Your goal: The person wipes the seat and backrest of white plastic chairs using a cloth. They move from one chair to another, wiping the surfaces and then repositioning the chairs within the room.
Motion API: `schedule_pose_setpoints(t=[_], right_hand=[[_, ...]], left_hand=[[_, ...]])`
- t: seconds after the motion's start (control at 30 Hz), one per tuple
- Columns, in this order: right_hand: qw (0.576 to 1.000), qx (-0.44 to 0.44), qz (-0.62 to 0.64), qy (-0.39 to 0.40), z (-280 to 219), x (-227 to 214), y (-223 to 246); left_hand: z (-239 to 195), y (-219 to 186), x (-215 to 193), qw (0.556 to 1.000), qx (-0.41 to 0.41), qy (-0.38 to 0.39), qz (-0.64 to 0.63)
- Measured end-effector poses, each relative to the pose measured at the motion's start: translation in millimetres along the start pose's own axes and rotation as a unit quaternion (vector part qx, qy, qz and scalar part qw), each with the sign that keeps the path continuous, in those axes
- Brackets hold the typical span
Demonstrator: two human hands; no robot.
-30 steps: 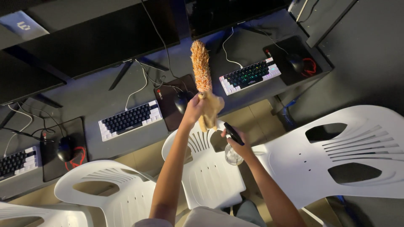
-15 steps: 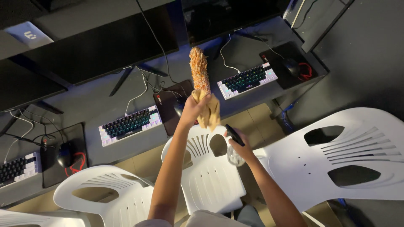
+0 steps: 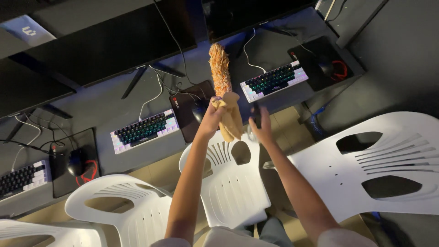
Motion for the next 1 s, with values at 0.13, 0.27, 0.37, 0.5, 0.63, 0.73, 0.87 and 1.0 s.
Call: schedule_pose_setpoints(t=[0.13,0.27,0.37,0.5,0.63,0.73,0.87,1.0], right_hand=[[0.993,-0.076,-0.090,0.012,26,34,-30],[0.995,-0.033,-0.087,0.023,35,68,-83],[0.998,-0.011,-0.064,0.022,30,87,-115],[0.993,-0.012,-0.119,0.004,19,92,-129],[0.995,-0.012,-0.094,0.003,11,79,-130],[0.994,0.073,-0.082,0.029,9,67,-132],[0.994,0.046,-0.086,0.041,1,46,-112],[0.984,0.174,-0.016,-0.033,-36,2,-98]], left_hand=[[-8,25,-19,1.000,0.005,-0.014,-0.004],[-35,16,-15,0.997,-0.051,0.001,-0.063],[-51,15,-16,0.996,-0.072,0.001,-0.048],[-61,28,-17,0.998,-0.070,-0.007,0.001],[-67,41,-11,0.998,-0.053,0.024,0.009],[-72,43,0,0.996,-0.065,0.054,0.008],[-85,29,25,0.995,-0.082,0.051,0.024],[-84,69,27,0.993,-0.047,0.085,0.061]])
Point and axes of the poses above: each hand's wrist, its own z-axis towards the middle knuckle, its own x-axis out of the palm, y = z × x, the point moved 3 cm from there along z, towards the middle knuckle, and after that the axes turned 13 degrees about -y, right-handed, at the moved point
